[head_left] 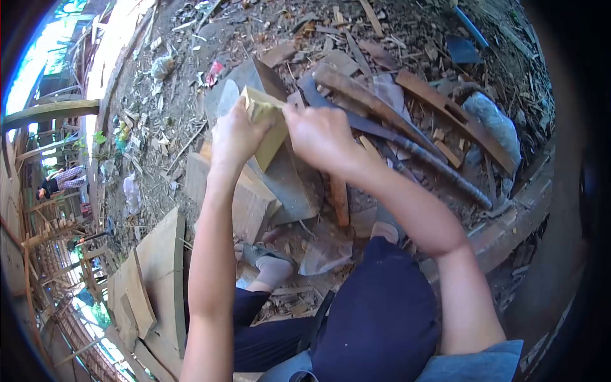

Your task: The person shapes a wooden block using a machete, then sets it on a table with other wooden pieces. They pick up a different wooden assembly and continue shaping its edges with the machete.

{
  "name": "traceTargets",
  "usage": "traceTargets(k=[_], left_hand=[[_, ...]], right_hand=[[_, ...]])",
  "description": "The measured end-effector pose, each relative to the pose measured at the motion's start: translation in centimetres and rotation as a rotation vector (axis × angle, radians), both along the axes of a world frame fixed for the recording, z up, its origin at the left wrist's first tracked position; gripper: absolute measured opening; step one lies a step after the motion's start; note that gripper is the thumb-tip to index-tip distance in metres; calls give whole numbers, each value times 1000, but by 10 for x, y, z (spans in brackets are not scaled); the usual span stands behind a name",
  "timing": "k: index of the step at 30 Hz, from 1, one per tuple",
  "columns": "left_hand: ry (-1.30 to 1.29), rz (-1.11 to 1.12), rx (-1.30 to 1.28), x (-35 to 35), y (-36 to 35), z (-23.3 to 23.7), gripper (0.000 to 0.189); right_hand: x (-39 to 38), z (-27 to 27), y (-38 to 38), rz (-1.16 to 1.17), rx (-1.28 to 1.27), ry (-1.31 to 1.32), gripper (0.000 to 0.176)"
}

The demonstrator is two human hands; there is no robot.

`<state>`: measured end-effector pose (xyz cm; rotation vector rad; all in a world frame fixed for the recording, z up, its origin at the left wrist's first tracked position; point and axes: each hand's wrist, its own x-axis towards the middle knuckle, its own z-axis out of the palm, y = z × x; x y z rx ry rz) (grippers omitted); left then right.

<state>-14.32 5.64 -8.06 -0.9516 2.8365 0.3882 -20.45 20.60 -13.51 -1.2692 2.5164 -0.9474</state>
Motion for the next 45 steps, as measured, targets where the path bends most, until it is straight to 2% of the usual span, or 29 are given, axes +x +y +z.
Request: traceTargets(k=[1,3,4,8,10,12,14,16,17,18,20,23,26,27,28,30,32,35,40,44,45], left_hand=[[22,-67,-43,2,-2,2,61],[-30,-16,10,-5,-6,2,62],[-74,26,61,-5,-5,1,62],[-34,2,-47,-6,4,-2,60],[-5,-12,-41,-4,-4,-4,58],[-41,20,-25,-3,-5,-7,58],[-19,21,27,-6,-4,2,55],[-66,204,236,-9,-7,13,52],[-65,167,279,-9,-6,18,55],[-54,163,272,-11,-5,15,55],[-104,18,-13,-7,-10,-4,59],[-82,20,-19,-5,-7,-14,59],[-85,-9,-69,-12,11,-2,58],[-99,-28,-110,-17,12,0,58],[-90,-27,-109,-21,7,0,58],[-79,-12,-19,-13,-3,-5,58],[-83,-16,8,-9,-1,-8,58],[-90,-33,-106,-13,7,-2,56],[-52,13,29,2,-8,-7,60],[-8,-44,-56,-7,-10,-7,60],[10,-37,-46,-6,-12,-7,60]], right_hand=[[6,18,10,24,11,-19,18],[7,19,13,11,-13,-36,18],[8,17,16,-13,-38,-44,18],[-4,-15,-6,-56,-66,62,19],[6,14,14,-3,-37,1,18],[14,18,21,7,-30,-9,15],[12,15,12,-18,-32,-27,14],[8,15,7,-61,-44,-23,13],[7,14,7,-49,-57,19,12],[6,15,5,-32,-75,63,12],[11,25,15,-7,-17,80,12],[9,16,19,-37,20,76,13],[-17,-28,-8,-44,18,19,15],[-13,-20,-3,-54,14,30,17],[-9,2,12,2,87,-50,18],[5,32,33,55,110,-51,18],[-2,8,17,18,77,-66,18],[-4,-12,5,-23,23,-37,18],[2,15,15,20,55,-72,18],[-11,-14,-8,-3,74,-26,17],[-5,3,4,27,60,-34,16]])
